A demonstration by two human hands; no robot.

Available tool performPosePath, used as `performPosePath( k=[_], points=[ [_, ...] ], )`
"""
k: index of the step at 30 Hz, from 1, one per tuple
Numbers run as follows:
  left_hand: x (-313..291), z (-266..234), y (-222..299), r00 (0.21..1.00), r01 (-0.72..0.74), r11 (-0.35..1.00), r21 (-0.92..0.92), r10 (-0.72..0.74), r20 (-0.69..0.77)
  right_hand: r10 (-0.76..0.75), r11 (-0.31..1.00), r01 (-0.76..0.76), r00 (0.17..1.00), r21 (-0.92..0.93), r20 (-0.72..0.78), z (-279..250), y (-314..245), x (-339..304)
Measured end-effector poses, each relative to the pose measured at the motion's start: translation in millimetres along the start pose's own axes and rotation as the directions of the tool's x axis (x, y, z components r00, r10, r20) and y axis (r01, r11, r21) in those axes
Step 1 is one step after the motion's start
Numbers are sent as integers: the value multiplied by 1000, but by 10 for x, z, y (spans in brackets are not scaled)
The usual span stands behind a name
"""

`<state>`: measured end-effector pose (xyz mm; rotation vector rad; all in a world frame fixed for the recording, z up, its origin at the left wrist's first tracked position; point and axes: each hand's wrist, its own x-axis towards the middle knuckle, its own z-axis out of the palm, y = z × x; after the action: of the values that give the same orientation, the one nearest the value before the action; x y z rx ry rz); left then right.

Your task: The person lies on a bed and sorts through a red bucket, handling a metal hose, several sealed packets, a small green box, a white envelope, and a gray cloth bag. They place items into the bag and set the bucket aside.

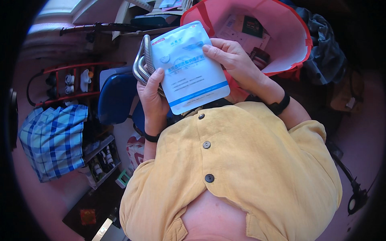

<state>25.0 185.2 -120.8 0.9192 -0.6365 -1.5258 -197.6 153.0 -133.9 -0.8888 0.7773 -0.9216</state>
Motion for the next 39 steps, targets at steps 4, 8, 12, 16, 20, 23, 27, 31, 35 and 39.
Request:
performPosePath(
  k=[4, 8, 12, 16, 20, 23, 27, 31, 35, 39],
  points=[
    [-1, -16, -17, 1000, 1, 1000, 2, -1, -4, 8, 1000, -8, 1000, 11, 9, -1, 4, -14],
    [-5, -52, -23, 1000, 5, 1000, -12, -4, 26, 9, 1000, -9, 1000, -12, 4, -2, 12, -28],
    [-10, -72, -29, 1000, 1, 1000, -7, -1, 19, 5, 1000, -5, 1000, -11, 4, 8, 25, -24],
    [-18, -68, -28, 1000, 3, 1000, -14, -3, 24, -1, 1000, 1, 1000, 5, 4, 14, 23, -27],
    [-18, -58, -26, 1000, -2, 1000, -13, 3, 25, 7, 1000, -7, 1000, 0, 4, 15, 10, -27],
    [-20, -54, -23, 1000, -3, 1000, -11, 4, 28, 10, 1000, -10, 1000, 13, 1, 19, 7, -28],
    [-17, -46, -24, 1000, -2, 1000, -5, 2, 19, 4, 1000, -4, 1000, 7, -5, 16, 6, -33],
    [-17, -40, -27, 1000, -2, 1000, -6, 2, 23, 6, 1000, -6, 1000, -2, 3, 5, 1, -37],
    [-21, -40, -37, 1000, -3, 1000, -7, 3, 21, 8, 1000, -8, 1000, 3, 4, 4, -1, -40],
    [-18, -41, -44, 1000, 1, 1000, -7, -1, 11, 3, 1000, -3, 1000, -1, 3, 3, -1, -49]
  ],
)
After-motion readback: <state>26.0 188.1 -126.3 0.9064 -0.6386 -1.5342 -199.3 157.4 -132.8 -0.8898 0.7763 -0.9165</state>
